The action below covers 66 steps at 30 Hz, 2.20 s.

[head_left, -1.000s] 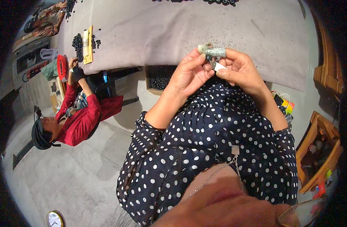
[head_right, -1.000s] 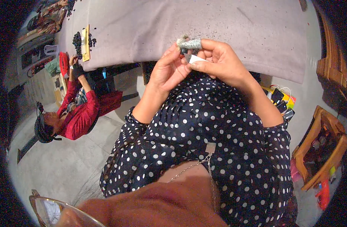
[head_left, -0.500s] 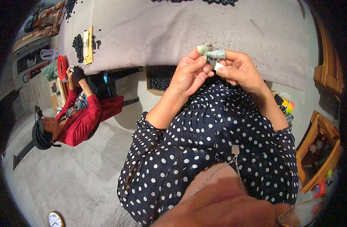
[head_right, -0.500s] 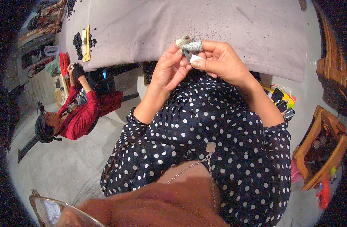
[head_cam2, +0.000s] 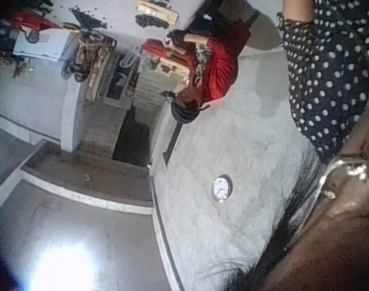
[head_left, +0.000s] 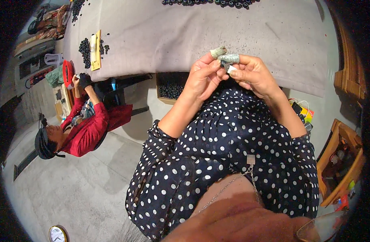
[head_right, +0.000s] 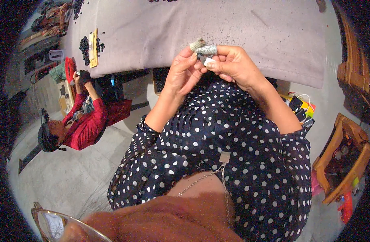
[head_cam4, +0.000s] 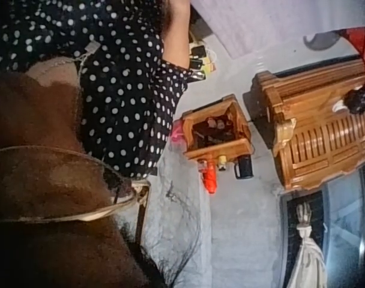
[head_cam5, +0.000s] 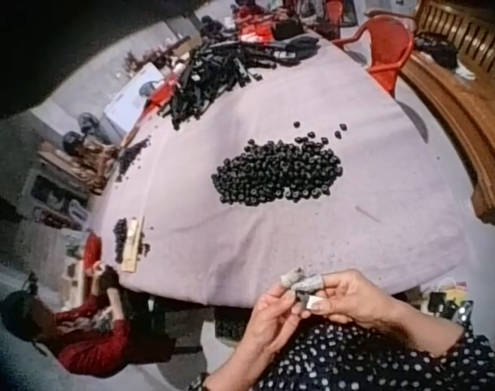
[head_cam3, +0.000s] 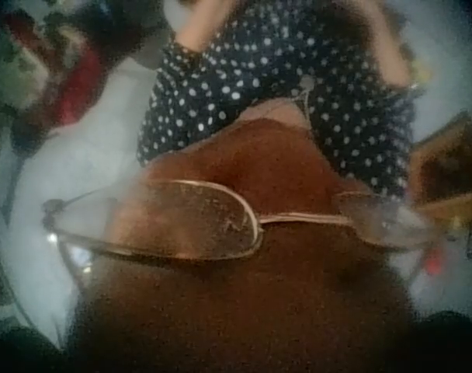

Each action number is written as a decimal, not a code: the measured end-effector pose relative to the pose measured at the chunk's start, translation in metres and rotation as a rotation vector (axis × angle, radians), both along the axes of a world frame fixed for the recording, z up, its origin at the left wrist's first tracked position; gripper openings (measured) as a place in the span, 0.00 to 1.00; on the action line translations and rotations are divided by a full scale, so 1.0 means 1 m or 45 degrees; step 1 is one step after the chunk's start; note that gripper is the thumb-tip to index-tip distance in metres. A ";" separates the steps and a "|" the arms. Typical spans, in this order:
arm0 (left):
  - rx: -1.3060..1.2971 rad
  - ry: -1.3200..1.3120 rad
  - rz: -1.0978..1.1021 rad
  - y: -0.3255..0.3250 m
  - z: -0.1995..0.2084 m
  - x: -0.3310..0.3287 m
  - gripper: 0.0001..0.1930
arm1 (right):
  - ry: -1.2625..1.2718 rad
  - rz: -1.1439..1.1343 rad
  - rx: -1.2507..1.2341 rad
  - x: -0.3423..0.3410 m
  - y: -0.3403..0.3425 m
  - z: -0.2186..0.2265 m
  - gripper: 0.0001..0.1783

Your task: The person sorts and inspects small black plastic parts by hand at a workstation.

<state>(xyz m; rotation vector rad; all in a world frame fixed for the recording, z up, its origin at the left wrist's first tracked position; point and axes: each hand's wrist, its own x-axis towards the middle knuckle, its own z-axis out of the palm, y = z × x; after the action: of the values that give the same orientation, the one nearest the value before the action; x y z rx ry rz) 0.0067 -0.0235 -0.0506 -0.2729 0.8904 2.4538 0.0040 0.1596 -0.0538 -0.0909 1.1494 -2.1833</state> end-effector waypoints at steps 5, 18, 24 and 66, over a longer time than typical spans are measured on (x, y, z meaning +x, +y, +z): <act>0.005 -0.021 -0.028 0.002 0.002 0.001 0.19 | -0.072 -0.024 -0.036 -0.001 0.001 -0.003 0.13; 0.089 -0.009 -0.032 -0.002 0.005 -0.005 0.23 | 0.075 0.008 -0.006 0.001 0.001 0.012 0.20; 0.078 0.012 -0.059 -0.003 0.002 -0.003 0.21 | 0.043 -0.010 0.006 0.002 -0.001 0.013 0.18; -0.370 0.331 0.594 -0.100 0.019 0.006 0.25 | 1.497 -0.063 0.878 -0.041 -0.076 0.066 0.28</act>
<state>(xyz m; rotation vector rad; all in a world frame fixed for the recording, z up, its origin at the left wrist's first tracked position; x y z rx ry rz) 0.0130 -0.1240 -0.0317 -0.2931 1.4380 2.8232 -0.0373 0.0833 0.0120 -1.1407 2.4588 -1.5512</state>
